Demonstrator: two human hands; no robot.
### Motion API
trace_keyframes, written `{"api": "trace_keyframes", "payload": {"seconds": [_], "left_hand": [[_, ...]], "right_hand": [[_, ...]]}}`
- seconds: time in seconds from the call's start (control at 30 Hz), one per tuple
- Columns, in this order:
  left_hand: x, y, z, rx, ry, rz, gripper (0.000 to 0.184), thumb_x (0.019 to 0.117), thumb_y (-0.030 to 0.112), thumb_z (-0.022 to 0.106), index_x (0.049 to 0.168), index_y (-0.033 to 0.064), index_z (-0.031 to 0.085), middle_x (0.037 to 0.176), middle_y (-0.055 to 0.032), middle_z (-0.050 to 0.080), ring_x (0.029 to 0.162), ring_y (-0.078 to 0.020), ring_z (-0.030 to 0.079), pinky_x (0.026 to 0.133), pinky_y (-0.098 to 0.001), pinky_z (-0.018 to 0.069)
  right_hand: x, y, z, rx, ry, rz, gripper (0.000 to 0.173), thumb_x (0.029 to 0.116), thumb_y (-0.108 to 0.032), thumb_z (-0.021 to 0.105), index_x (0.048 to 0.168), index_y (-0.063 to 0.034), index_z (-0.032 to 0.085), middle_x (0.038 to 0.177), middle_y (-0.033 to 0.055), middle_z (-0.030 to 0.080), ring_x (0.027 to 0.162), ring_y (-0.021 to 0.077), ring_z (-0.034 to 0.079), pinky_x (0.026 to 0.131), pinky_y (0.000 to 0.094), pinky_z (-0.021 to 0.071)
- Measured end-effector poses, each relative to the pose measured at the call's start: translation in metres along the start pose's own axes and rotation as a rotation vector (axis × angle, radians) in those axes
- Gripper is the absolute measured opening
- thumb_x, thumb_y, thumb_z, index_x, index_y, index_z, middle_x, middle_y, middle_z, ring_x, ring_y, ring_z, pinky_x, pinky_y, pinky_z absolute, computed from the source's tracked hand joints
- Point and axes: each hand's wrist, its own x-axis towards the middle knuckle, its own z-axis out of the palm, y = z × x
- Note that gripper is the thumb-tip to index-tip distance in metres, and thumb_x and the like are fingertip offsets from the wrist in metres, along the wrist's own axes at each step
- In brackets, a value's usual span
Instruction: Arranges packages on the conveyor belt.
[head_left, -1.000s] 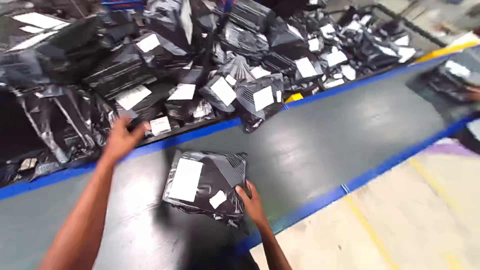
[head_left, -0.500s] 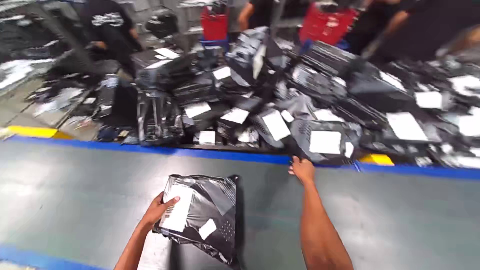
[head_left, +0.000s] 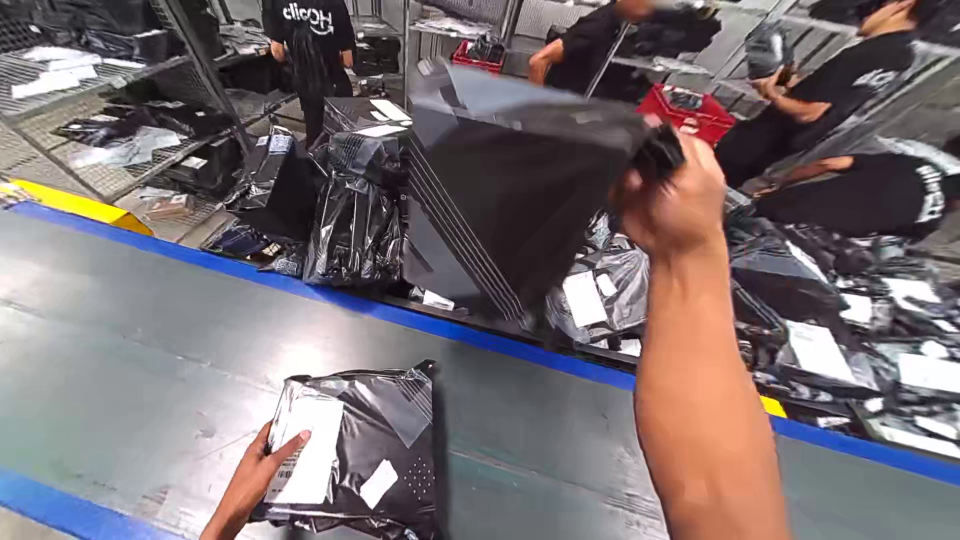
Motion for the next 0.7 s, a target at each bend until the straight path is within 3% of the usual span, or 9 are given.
{"api": "trace_keyframes", "payload": {"seconds": [0.07, 0.13, 0.17, 0.23, 0.3, 0.37, 0.5, 0.6, 0.7], "left_hand": [[0.003, 0.001, -0.019, -0.013, 0.026, -0.046, 0.085, 0.0786, 0.046, 0.087, 0.146, 0.0084, 0.049, 0.121, -0.0152, 0.07, 0.105, -0.0245, 0.071, 0.094, -0.0481, 0.0592], [0.003, 0.0, -0.036, -0.026, 0.048, -0.101, 0.086, 0.079, 0.048, 0.086, 0.144, 0.0041, 0.05, 0.118, -0.0174, 0.07, 0.104, -0.0267, 0.071, 0.093, -0.0497, 0.0589], [0.003, -0.001, -0.044, -0.042, 0.054, -0.11, 0.082, 0.0805, 0.047, 0.085, 0.141, 0.0023, 0.052, 0.115, -0.0177, 0.072, 0.101, -0.0267, 0.072, 0.091, -0.0495, 0.0595], [0.0, -0.007, -0.059, -0.067, 0.063, -0.1, 0.077, 0.084, 0.045, 0.082, 0.14, 0.0006, 0.052, 0.114, -0.0181, 0.072, 0.099, -0.0256, 0.073, 0.091, -0.0483, 0.0598], [-0.004, -0.013, -0.073, -0.087, 0.077, -0.086, 0.077, 0.0872, 0.044, 0.079, 0.144, 0.0012, 0.048, 0.119, -0.018, 0.07, 0.102, -0.0238, 0.071, 0.093, -0.0468, 0.0587], [-0.01, -0.017, -0.082, -0.116, 0.099, -0.082, 0.075, 0.0904, 0.041, 0.076, 0.147, 0.0026, 0.045, 0.123, -0.0175, 0.068, 0.105, -0.0221, 0.07, 0.095, -0.0456, 0.058], [-0.021, -0.026, -0.095, -0.199, 0.113, -0.041, 0.071, 0.0944, 0.034, 0.072, 0.15, 0.0033, 0.04, 0.127, -0.0151, 0.066, 0.106, -0.0172, 0.069, 0.095, -0.0412, 0.0582], [-0.027, -0.033, -0.096, -0.249, 0.098, 0.015, 0.074, 0.0945, 0.031, 0.072, 0.152, 0.0026, 0.035, 0.134, -0.0151, 0.061, 0.114, -0.016, 0.065, 0.099, -0.04, 0.0553], [-0.026, -0.052, -0.082, -0.336, 0.115, 0.093, 0.076, 0.0955, 0.031, 0.071, 0.153, 0.0024, 0.03, 0.138, -0.0148, 0.057, 0.117, -0.0157, 0.063, 0.1, -0.0388, 0.0542]], "right_hand": [[0.078, 0.009, 0.02, -0.022, -0.07, -0.064, 0.037, 0.1132, -0.025, 0.024, 0.113, -0.0147, 0.059, 0.095, -0.004, 0.069, 0.085, 0.011, 0.069, 0.08, 0.0361, 0.0617], [0.144, 0.011, 0.032, -0.075, -0.104, -0.106, 0.036, 0.1136, -0.022, 0.026, 0.125, -0.0047, 0.055, 0.112, 0.0063, 0.07, 0.101, 0.0208, 0.072, 0.09, 0.0453, 0.0622], [0.17, 0.009, 0.035, -0.189, -0.11, -0.144, 0.035, 0.1139, -0.022, 0.028, 0.125, -0.0014, 0.054, 0.114, 0.0086, 0.069, 0.104, 0.0215, 0.072, 0.091, 0.0454, 0.0632], [0.197, 0.007, 0.043, -0.628, -0.078, -0.228, 0.037, 0.1128, -0.028, 0.036, 0.114, -0.0007, 0.061, 0.102, 0.0069, 0.068, 0.096, 0.0152, 0.071, 0.087, 0.0386, 0.0622], [0.194, 0.023, 0.053, -1.044, -0.077, -0.206, 0.046, 0.1097, -0.038, 0.034, 0.105, -0.0005, 0.06, 0.093, 0.0148, 0.061, 0.09, 0.0265, 0.062, 0.084, 0.0511, 0.0485], [0.17, 0.071, 0.059, -1.178, -0.133, -0.085, 0.051, 0.1097, -0.039, 0.032, 0.109, 0.0039, 0.06, 0.102, 0.0254, 0.064, 0.1, 0.0411, 0.065, 0.09, 0.0645, 0.0472], [0.075, 0.218, 0.039, -1.097, -0.157, 0.313, 0.046, 0.1106, -0.031, 0.035, 0.124, 0.0063, 0.059, 0.115, 0.031, 0.065, 0.109, 0.0461, 0.065, 0.094, 0.0654, 0.0502], [-0.019, 0.268, 0.053, -0.903, -0.099, 0.494, 0.048, 0.1082, -0.036, 0.042, 0.129, 0.0034, 0.059, 0.119, 0.0244, 0.066, 0.113, 0.0357, 0.065, 0.1, 0.0546, 0.0512], [-0.139, 0.274, 0.121, -0.681, -0.16, 0.59, 0.043, 0.107, -0.038, 0.046, 0.122, -0.0031, 0.066, 0.11, 0.0149, 0.071, 0.1, 0.0253, 0.07, 0.092, 0.048, 0.0571]]}}
